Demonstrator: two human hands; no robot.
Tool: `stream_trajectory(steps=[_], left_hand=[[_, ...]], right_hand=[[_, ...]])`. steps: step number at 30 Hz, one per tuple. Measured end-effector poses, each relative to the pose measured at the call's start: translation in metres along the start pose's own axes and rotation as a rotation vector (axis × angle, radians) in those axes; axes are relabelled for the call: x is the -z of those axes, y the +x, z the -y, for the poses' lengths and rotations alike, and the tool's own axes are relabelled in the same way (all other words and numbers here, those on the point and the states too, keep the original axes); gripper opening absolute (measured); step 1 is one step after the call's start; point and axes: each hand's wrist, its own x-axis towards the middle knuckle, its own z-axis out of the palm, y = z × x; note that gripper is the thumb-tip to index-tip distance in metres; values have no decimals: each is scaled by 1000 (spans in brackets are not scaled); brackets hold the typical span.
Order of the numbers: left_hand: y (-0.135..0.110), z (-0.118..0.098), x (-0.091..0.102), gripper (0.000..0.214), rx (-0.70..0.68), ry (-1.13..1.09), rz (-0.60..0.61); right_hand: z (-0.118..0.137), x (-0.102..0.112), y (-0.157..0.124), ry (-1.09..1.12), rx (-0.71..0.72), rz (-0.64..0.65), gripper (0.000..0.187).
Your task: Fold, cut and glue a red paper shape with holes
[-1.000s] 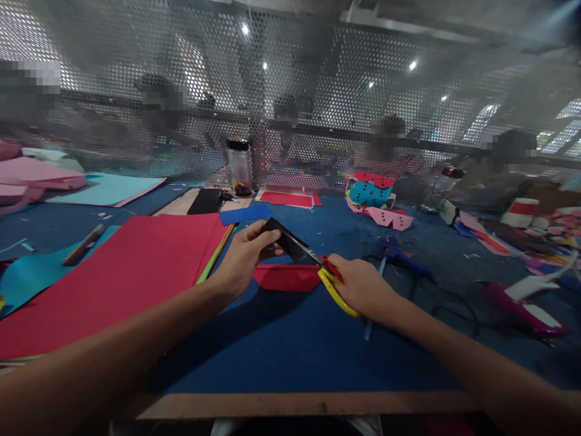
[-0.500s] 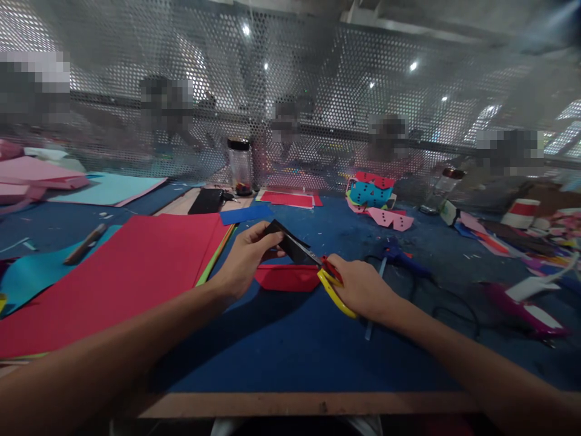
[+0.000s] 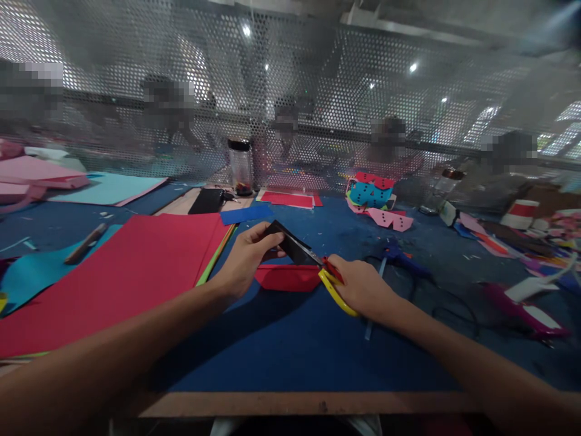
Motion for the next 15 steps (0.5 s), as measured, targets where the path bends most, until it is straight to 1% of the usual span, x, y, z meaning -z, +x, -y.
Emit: stream_trajectory(steps=[9,15], left_hand=[[-1,3,0,11,6,-1,20],[-2,2,-1,12,9,1,21]], right_hand=[[1,-1,0,21,15,-2,30],[0,-2,0,8,18,-2,25]])
